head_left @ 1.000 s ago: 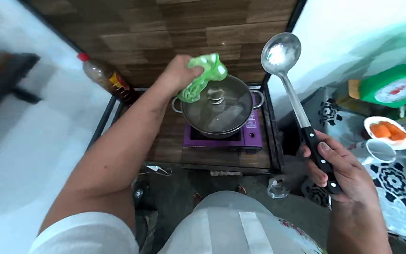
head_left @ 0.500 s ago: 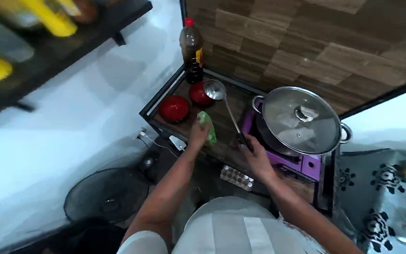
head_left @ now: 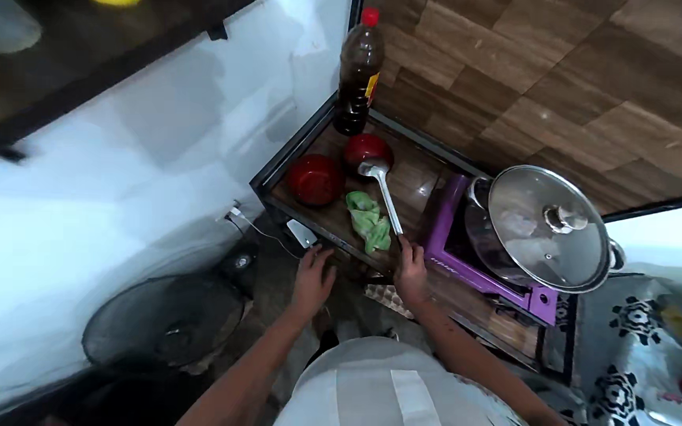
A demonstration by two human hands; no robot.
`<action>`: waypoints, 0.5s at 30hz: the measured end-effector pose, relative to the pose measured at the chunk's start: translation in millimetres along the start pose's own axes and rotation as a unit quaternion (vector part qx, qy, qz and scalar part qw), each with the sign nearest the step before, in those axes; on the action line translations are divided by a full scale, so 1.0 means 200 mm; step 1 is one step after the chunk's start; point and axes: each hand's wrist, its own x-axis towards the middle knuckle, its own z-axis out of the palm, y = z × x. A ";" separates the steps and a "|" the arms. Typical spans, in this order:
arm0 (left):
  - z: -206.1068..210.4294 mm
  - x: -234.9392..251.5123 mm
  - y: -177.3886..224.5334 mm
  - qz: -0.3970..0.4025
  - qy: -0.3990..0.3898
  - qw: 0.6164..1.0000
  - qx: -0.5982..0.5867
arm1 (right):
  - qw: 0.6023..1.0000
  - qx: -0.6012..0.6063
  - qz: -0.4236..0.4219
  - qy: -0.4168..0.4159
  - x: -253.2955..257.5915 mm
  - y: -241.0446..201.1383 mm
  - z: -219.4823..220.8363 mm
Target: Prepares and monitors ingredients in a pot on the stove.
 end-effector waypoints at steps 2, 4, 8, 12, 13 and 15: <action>-0.03 -0.11 -0.03 -0.051 -0.027 0.998 -0.018 | 1.000 -0.022 0.002 -0.015 0.00 0.02 0.03; -0.05 -0.21 -0.05 -0.105 -0.045 0.993 -0.037 | 0.998 -0.038 -0.014 -0.037 0.01 0.03 0.04; -0.03 -0.39 -0.05 -0.156 -0.029 0.985 -0.063 | 0.992 -0.039 -0.097 -0.077 -0.02 0.04 -0.04; -0.02 -0.58 0.00 -0.178 0.087 0.977 -0.083 | 0.963 0.043 -0.260 -0.049 -0.04 -0.05 -0.17; -0.01 -0.64 0.03 -0.191 0.115 0.971 -0.083 | 0.951 0.084 -0.286 -0.084 -0.06 -0.10 -0.20; 0.03 -0.77 0.14 -0.191 0.200 0.958 -0.067 | 0.914 0.168 -0.310 -0.201 -0.12 -0.18 -0.25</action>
